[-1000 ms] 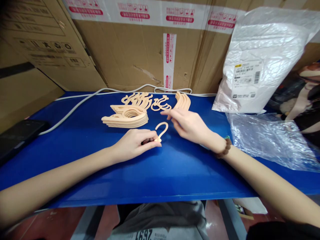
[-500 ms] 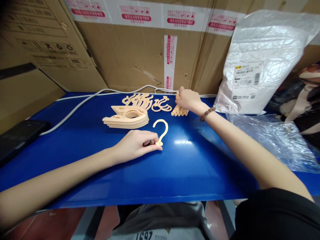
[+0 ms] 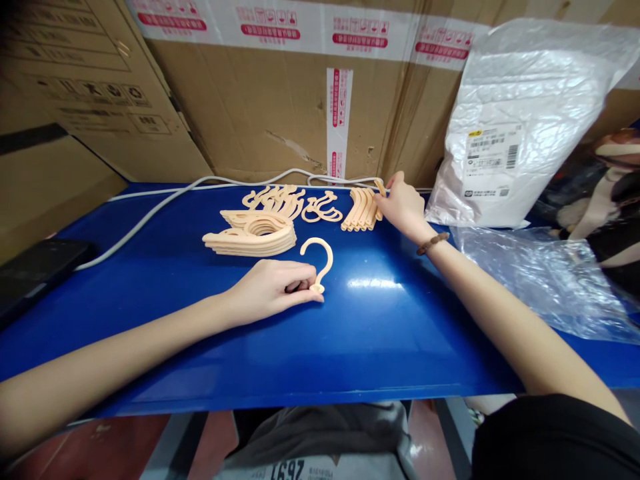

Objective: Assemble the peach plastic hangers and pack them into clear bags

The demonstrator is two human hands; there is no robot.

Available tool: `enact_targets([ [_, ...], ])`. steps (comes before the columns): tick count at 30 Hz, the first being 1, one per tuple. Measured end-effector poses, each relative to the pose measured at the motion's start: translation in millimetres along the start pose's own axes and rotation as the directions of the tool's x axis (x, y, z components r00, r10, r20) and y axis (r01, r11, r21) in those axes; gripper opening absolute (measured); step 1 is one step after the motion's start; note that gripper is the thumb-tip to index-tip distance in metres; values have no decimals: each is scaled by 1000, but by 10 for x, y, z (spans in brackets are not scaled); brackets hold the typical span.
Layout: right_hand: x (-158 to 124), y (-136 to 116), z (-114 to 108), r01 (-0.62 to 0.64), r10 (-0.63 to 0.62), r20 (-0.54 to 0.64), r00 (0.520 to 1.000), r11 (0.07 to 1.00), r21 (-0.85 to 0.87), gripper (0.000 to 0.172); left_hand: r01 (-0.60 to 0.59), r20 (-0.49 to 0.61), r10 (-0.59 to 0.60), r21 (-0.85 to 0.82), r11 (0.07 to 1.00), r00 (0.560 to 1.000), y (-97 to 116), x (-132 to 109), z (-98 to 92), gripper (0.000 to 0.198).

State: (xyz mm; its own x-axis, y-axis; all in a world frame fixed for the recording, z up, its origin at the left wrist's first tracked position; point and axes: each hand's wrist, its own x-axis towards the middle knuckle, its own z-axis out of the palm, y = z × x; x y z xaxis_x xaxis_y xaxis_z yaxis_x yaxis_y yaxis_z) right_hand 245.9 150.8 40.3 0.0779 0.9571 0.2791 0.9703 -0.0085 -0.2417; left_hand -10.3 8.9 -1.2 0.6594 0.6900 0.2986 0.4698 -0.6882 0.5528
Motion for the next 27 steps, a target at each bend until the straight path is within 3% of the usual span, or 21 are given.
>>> enact_targets([
  [9, -7, 88, 135, -23, 22, 85, 996, 1000, 4, 40, 10, 13, -10, -4, 1000, 1000, 8, 5, -3, 35],
  [27, 105, 223, -16, -21, 37, 100, 994, 987, -159, 47, 3, 10, -3, 8, 1000, 1000, 2, 12, -3, 36],
])
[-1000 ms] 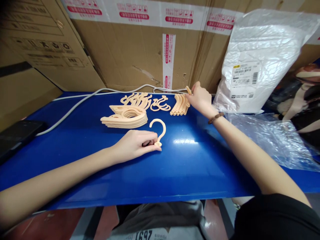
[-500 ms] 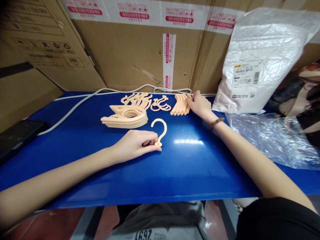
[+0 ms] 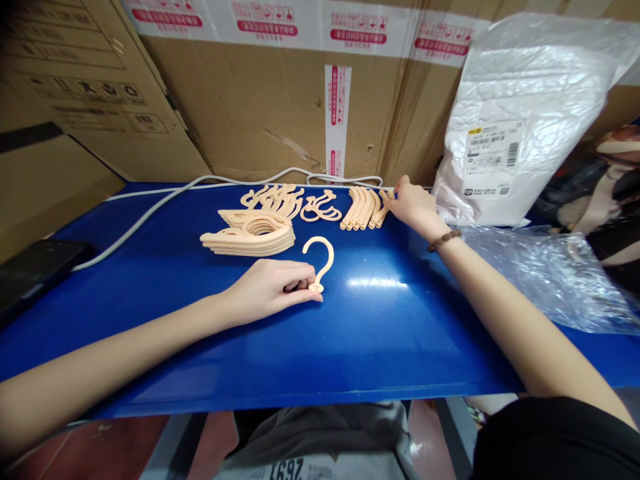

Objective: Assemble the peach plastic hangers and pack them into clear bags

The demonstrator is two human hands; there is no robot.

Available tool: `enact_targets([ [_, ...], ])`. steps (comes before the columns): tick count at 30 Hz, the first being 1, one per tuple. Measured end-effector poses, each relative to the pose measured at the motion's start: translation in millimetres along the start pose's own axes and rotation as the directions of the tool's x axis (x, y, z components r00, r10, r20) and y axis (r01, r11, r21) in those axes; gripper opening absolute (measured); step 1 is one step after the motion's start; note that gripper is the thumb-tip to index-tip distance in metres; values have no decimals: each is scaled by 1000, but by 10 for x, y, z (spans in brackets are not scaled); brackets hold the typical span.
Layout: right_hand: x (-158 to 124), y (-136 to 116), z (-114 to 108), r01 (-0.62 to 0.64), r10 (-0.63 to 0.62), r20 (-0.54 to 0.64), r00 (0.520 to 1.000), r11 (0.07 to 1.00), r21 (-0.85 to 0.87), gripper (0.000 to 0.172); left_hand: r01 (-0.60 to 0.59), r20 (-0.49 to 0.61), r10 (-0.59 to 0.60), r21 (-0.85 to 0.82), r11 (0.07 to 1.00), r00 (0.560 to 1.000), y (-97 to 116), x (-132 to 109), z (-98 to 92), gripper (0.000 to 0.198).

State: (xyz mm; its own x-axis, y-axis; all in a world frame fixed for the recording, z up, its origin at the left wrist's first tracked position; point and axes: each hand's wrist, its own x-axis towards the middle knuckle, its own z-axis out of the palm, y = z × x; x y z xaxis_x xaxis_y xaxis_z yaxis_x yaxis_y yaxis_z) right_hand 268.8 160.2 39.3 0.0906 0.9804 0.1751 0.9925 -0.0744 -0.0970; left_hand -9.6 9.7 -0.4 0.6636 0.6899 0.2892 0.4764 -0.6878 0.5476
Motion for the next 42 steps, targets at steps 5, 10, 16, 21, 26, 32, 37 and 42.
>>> enact_targets([
  [5, 12, 58, 7, 45, -45, -18, 999, 998, 36, 41, 2, 0, -2, -5, 1000, 1000, 7, 0, 3, 34],
  [10, 25, 83, 43, 73, -71, -23, 997, 995, 66, 44, -1, 6, 1, 7, 1000, 1000, 5, -5, -2, 36],
  [16, 46, 105, 48, 58, -58, 4, 998, 998, 31, 50, 1, 11, -1, 13, 1000, 1000, -1, -6, -4, 38],
  [21, 10, 67, -69, 46, -38, 71, 997, 993, -111, 46, -5, 9, 5, 1, 1000, 1000, 4, -2, -6, 34],
  [26, -15, 116, -314, 55, -2, 340, 940, 987, -148, 27, 1, 7, -1, -4, 1000, 1000, 9, -9, -3, 33],
  [32, -210, 220, -508, 102, -20, 603, 797, 990, -102, 20, -12, -2, 12, 8, 1000, 1000, 9, -12, 4, 34],
  [37, -624, -46, -511, 309, -312, 664, 680, 943, 126, 23, -39, -35, 43, 103, 994, 998, 5, -17, 26, 32],
  [42, -1041, -436, -364, 375, -526, 575, 627, 850, 369, 27, -52, -116, 77, 209, 977, 990, -9, -23, 26, 32],
])
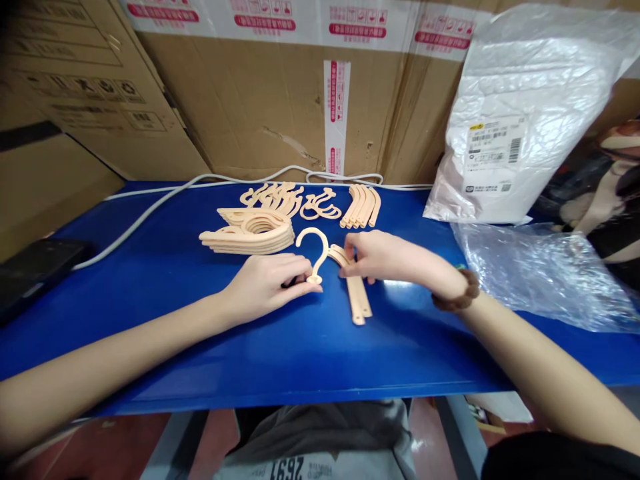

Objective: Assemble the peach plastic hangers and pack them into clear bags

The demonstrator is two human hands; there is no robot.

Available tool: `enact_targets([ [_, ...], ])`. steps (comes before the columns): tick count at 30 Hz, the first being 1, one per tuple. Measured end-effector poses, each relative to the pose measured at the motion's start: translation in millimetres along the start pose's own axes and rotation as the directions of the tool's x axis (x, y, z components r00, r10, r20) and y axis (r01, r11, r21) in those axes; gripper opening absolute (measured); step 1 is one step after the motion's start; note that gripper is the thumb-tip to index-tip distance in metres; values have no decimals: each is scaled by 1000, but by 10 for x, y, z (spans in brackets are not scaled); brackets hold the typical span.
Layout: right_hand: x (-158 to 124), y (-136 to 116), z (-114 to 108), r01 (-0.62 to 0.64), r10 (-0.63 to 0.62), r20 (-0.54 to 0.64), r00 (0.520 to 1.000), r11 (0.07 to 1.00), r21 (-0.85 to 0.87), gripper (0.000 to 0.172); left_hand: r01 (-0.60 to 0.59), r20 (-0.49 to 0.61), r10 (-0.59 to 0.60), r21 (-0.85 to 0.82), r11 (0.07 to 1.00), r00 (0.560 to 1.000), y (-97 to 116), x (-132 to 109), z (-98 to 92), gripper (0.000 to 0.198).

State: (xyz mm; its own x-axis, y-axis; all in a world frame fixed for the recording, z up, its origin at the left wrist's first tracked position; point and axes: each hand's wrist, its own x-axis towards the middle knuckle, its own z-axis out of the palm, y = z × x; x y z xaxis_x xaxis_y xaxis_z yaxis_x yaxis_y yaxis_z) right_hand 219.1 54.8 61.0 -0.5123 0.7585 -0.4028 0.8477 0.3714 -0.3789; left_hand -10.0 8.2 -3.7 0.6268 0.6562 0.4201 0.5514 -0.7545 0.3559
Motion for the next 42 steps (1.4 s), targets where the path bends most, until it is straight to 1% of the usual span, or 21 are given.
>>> enact_targets([
  [1, 4, -59, 70, 25, -25, -61, 998, 1000, -11, 27, 7, -14, -7, 7, 1000, 1000, -5, 2, -3, 33],
  [3, 3, -134, 177, 44, -59, -206, 977, 996, -77, 26, 24, -34, -24, 11, 1000, 999, -12, 7, -8, 35],
  [5, -1, -147, 234, 45, -77, -293, 953, 992, -116, 24, 27, -42, -26, 17, 999, 999, -14, 12, -6, 35],
  [7, 11, -110, 250, 84, -98, -305, 947, 995, -59, 22, 19, -46, -17, 34, 999, 999, -10, 15, 2, 36],
  [9, 49, -50, 249, 164, -134, -283, 950, 983, 84, 22, 11, -52, -8, 53, 999, 999, -2, 16, 11, 37],
  [10, 74, -23, 250, 205, -152, -274, 950, 963, 176, 22, 15, -56, -12, 59, 998, 998, 2, 15, 13, 37],
  [12, 123, 7, 263, 268, -173, -270, 947, 891, 368, 24, 36, -61, -32, 63, 997, 998, 9, 15, 13, 37],
  [14, 154, -1, 289, 321, -195, -284, 939, 798, 511, 30, 57, -64, -53, 66, 996, 997, 12, 16, 9, 38],
  [16, 159, -33, 322, 367, -215, -316, 924, 734, 572, 33, 59, -60, -55, 75, 995, 997, 13, 17, 7, 40],
  [19, 141, -82, 360, 407, -239, -343, 908, 698, 590, 29, 30, -68, -24, 99, 995, 997, 16, 15, 13, 42],
  [21, 135, -95, 368, 408, -233, -350, 908, 685, 603, 29, 1, -74, 7, 115, 993, 997, 20, 11, 19, 40],
  [23, 143, -88, 364, 411, -200, -378, 904, 655, 634, 30, -20, -68, 29, 138, 990, 997, 29, 11, 18, 36],
  [26, 173, -51, 348, 416, -81, -457, 886, 577, 703, 28, -53, -48, 64, 205, 977, 997, 42, 25, 8, 32],
  [29, 213, -1, 341, 426, 25, -511, 859, 518, 742, 24, -131, -18, 139, 229, 965, 990, 44, 44, 7, 32],
  [31, 244, 31, 348, 432, 41, -521, 852, 507, 746, 24, -184, 11, 186, 218, 959, 983, 37, 51, 18, 35],
  [34, 293, 66, 374, 436, 16, -518, 855, 519, 735, 25, -211, 17, 213, 211, 954, 977, 25, 47, 34, 36],
  [38, 337, 78, 405, 438, -9, -519, 855, 548, 713, 24, -212, -20, 220, 206, 955, 975, 26, 31, 15, 32],
  [42, 338, 65, 409, 430, -15, -515, 857, 569, 700, 24, -213, -78, 241, 265, 941, 967, 46, 17, -30, 29],
])
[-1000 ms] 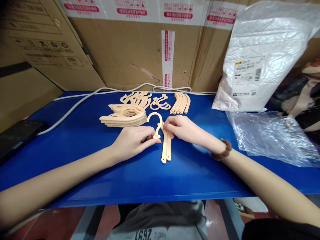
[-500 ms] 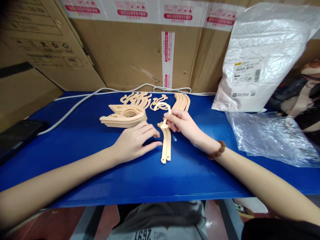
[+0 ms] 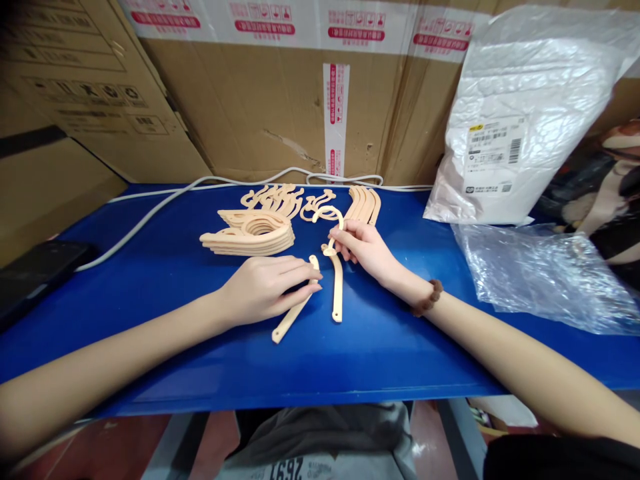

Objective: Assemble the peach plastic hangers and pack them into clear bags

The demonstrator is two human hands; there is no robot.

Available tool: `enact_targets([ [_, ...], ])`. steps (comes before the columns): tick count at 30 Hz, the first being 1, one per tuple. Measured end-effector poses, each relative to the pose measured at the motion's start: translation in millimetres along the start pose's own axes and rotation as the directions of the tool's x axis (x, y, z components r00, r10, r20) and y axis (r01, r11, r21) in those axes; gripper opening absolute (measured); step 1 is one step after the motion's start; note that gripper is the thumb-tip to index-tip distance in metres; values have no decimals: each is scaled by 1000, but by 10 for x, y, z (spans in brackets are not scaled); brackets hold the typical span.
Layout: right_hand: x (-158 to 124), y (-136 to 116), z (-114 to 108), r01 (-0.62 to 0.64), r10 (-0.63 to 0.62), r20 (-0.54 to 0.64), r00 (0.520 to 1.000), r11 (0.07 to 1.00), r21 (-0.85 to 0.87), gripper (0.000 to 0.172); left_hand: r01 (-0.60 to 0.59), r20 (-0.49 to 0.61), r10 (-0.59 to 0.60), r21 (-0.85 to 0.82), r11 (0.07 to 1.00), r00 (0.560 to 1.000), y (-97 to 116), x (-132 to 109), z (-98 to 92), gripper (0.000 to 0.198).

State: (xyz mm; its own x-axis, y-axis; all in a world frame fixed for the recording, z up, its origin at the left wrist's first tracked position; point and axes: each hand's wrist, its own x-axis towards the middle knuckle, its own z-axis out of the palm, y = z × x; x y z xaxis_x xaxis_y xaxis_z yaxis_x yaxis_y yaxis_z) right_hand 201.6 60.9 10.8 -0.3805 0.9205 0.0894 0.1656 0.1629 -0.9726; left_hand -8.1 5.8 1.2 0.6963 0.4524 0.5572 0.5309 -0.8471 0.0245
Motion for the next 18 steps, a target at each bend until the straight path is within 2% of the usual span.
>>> enact_targets([
  [6, -27, -30, 25, -14, 13, 22, 1000, 998, 55, 19, -34, -18, 36, 118, 992, 999, 50, 1, -73, 33],
  [8, -35, -25, 38, -11, 7, 42, 999, 996, 87, 18, 29, -4, -29, 157, 987, 1000, 82, 3, -88, 36],
  [10, -38, -14, 52, -12, 4, 61, 998, 993, 116, 22, 132, 55, -144, 182, 974, 988, 120, 7, -95, 40],
  [12, -38, -3, 65, -18, 8, 71, 997, 991, 129, 28, 247, 164, -279, 190, 950, 946, 156, 15, -98, 43],
  [14, -37, 4, 74, -25, 15, 78, 997, 992, 127, 32, 355, 274, -394, 181, 917, 877, 185, 29, -103, 45],
  [16, -36, 6, 79, -28, 18, 79, 997, 992, 125, 36, 436, 343, -462, 153, 887, 818, 204, 45, -112, 43],
  [18, -35, 6, 78, -31, 22, 73, 997, 991, 129, 39, 482, 366, -486, 110, 869, 794, 213, 58, -123, 35],
])
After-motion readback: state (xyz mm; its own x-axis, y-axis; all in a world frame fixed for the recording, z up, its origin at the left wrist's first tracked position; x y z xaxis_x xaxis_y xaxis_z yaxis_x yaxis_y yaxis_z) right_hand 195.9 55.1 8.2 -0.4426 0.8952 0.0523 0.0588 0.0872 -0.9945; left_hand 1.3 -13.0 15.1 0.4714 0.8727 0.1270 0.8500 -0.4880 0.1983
